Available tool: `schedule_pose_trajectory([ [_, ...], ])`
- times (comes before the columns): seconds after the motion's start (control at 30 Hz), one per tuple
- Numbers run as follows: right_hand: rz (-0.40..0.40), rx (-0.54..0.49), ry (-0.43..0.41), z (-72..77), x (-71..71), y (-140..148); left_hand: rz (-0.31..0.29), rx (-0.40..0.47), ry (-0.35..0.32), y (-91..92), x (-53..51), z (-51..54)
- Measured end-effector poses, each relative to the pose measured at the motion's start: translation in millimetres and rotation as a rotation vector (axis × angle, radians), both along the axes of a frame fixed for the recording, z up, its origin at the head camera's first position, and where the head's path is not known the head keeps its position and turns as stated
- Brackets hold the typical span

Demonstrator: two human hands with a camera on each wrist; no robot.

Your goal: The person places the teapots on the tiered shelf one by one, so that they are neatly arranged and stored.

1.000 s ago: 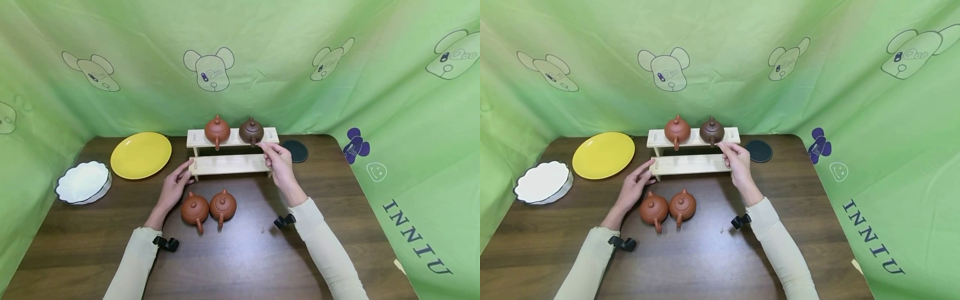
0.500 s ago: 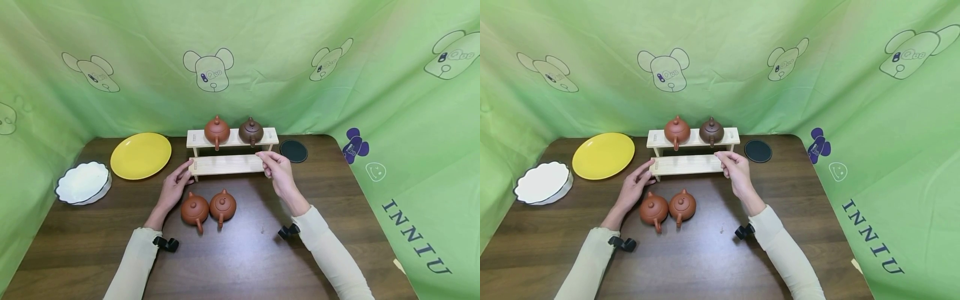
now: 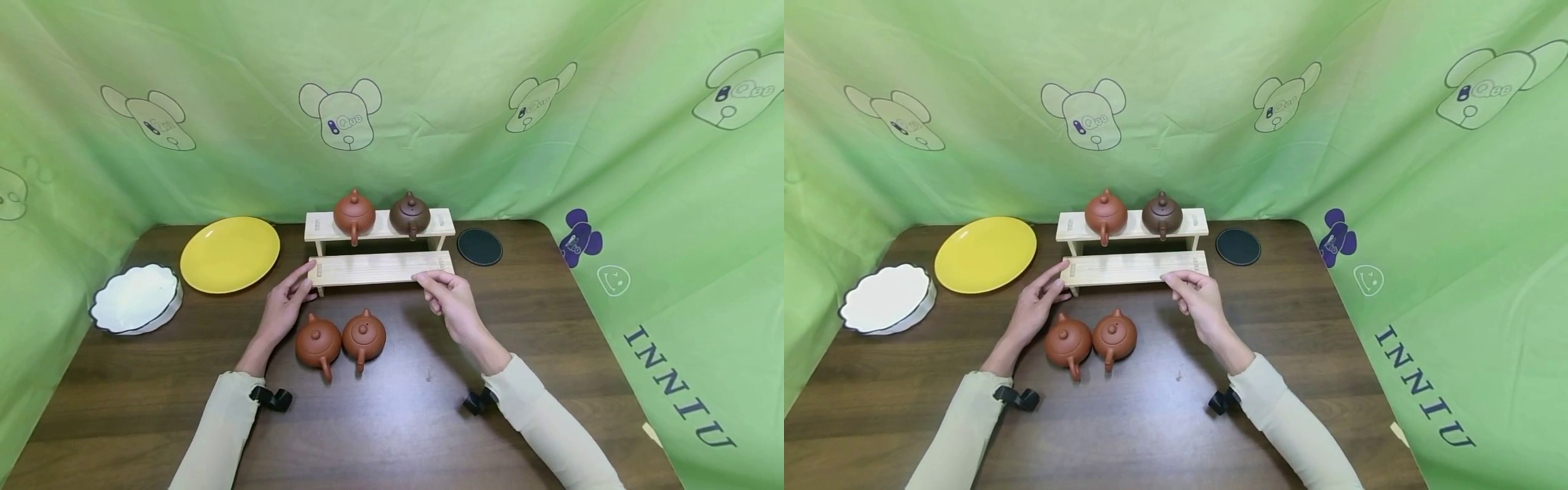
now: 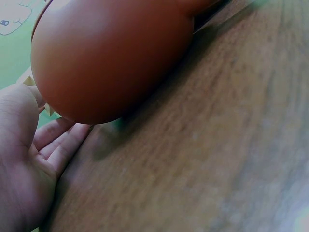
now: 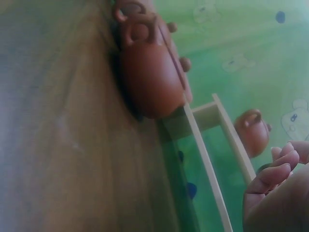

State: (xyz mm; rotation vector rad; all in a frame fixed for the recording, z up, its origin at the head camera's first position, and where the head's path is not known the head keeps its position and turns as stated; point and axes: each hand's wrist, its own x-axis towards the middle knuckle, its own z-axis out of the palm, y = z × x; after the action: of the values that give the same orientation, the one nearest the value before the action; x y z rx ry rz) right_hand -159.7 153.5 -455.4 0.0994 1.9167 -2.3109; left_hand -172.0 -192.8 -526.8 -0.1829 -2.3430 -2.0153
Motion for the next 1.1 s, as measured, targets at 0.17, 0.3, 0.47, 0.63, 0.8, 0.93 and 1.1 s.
schedule_pose_trajectory([
  [0.17, 0.019, 0.016, -0.014, -5.7, 10.2, 2, 0.007, -0.018, -0.028, 0.5, 1.6, 2.7],
  [0.3, 0.045, 0.011, -0.035, -10.4, 19.9, 3, 0.006, -0.014, -0.024, 0.2, 1.9, 2.9],
  [0.47, 0.1, 0.022, -0.062, -17.3, 32.5, -2, 0.001, -0.004, 0.018, -1.6, 0.0, -2.6],
  [0.63, 0.159, 0.022, -0.089, -23.4, 43.6, -8, -0.015, 0.048, 0.059, -8.1, -6.0, -18.3],
  [0.8, 0.208, 0.023, -0.117, -27.3, 52.8, -13, -0.001, 0.036, 0.07, -4.7, -2.7, -11.5],
  [0.93, 0.238, 0.039, -0.135, -31.4, 59.0, -17, 0.01, 0.026, 0.034, -1.7, -1.8, -6.4],
  [1.1, 0.302, 0.063, -0.14, -37.0, 66.0, -19, 0.005, 0.013, -0.006, 1.2, -0.4, -0.4],
])
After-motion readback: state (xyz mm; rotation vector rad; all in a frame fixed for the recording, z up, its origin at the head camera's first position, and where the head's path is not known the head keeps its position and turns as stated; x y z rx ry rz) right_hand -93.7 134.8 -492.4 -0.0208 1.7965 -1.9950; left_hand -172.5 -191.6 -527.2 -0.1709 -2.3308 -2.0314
